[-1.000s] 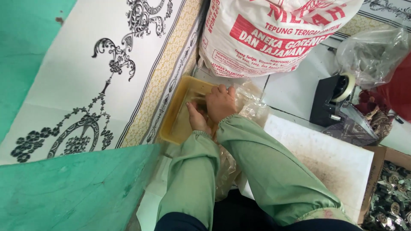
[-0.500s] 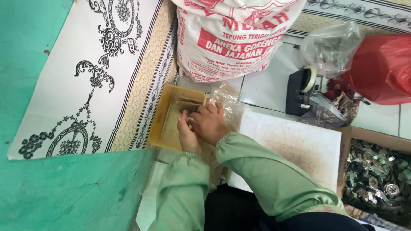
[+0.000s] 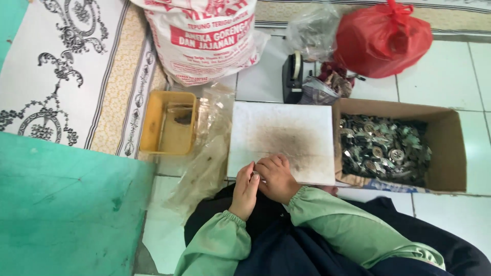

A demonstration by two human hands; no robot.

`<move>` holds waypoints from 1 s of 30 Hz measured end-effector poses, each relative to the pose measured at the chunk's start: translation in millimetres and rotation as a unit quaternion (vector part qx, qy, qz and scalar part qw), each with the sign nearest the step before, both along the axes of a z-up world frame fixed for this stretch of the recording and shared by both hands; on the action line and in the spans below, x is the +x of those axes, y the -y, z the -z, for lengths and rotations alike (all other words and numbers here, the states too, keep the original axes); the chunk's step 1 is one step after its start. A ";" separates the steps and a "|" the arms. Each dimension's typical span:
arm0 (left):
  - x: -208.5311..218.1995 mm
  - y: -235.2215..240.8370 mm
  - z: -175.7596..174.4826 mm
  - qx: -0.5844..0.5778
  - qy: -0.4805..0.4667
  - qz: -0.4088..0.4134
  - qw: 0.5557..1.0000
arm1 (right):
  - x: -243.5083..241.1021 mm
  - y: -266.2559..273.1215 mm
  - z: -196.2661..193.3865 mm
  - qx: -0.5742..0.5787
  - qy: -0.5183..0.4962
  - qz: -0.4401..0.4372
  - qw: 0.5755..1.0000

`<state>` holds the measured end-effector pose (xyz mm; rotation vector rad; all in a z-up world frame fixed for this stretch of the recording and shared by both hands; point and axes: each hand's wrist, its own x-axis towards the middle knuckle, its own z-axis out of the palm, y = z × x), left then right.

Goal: Picking up small metal parts from a box and placing them into a small plastic bag while sitting on the floor.

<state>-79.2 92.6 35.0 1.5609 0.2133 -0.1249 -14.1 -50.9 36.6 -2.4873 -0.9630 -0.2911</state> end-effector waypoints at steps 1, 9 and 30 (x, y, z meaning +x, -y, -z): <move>2.6 14.9 2.2 0.001 0.002 0.008 1.000 | 0.4 12.9 -8.2 0.001 0.002 0.008 1.000; -8.5 111.1 12.0 0.100 0.039 0.116 0.987 | -27.5 113.2 -7.0 -0.036 -0.057 0.084 0.994; 39.0 232.8 -9.3 0.279 0.060 0.299 0.911 | -10.8 259.5 20.9 0.070 -0.117 0.154 0.979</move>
